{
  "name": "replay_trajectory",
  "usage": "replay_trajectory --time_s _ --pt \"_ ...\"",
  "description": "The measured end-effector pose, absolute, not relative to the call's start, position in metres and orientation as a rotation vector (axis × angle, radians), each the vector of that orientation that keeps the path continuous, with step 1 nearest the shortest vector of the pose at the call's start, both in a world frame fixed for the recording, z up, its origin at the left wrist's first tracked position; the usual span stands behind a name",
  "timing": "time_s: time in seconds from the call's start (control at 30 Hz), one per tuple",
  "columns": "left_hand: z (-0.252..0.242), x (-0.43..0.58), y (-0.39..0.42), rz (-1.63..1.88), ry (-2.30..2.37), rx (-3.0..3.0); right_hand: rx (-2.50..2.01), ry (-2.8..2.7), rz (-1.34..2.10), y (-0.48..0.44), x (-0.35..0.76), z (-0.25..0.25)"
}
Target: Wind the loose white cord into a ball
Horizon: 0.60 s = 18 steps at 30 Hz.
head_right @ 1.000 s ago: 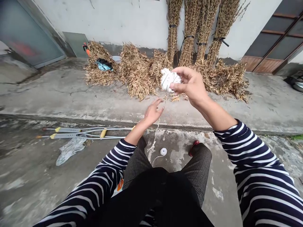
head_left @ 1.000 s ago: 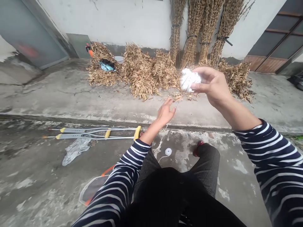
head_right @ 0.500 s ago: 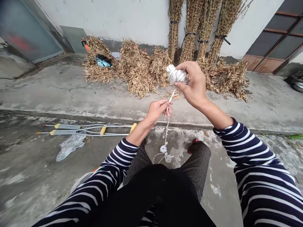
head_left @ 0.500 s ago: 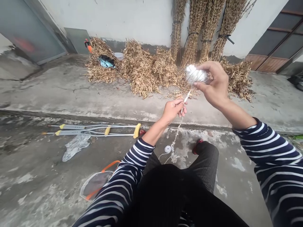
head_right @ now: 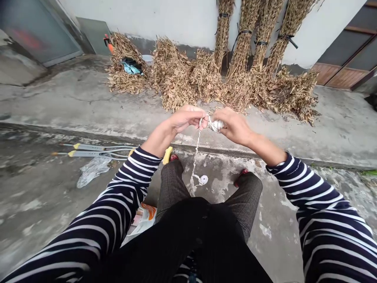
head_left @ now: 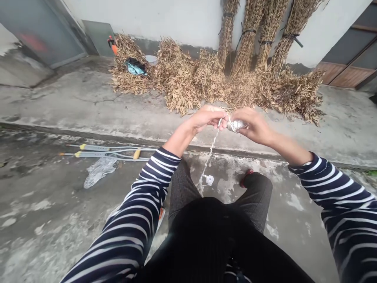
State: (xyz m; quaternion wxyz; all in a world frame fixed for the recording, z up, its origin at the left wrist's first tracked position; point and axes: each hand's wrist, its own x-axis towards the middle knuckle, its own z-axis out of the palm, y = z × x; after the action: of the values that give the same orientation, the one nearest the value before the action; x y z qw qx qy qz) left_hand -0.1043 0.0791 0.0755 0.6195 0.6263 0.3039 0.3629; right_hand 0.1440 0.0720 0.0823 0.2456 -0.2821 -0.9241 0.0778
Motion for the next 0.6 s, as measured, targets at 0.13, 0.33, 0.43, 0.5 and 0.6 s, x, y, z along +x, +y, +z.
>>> replay_trajectory --time_s 0.13,0.33,0.43,0.5,0.6 --pt "0.079 -0.103 0.093 0.830 0.773 1.611 -0.888 -2.260 0.878 0.058 0.144 0.101" --pt "0.063 -0.085 0.098 0.886 0.744 1.600 -0.841 -1.848 1.477 0.057 0.146 0.113" --pt "0.054 -0.071 0.095 0.917 0.708 1.522 -0.821 -1.670 1.503 0.060 0.143 0.108" --pt "0.049 -0.062 0.092 0.913 0.664 1.473 -0.819 -1.608 1.458 0.063 0.141 0.106" --pt "0.043 -0.055 0.083 0.852 0.608 1.407 -0.864 -1.564 1.265 0.069 0.139 0.108"
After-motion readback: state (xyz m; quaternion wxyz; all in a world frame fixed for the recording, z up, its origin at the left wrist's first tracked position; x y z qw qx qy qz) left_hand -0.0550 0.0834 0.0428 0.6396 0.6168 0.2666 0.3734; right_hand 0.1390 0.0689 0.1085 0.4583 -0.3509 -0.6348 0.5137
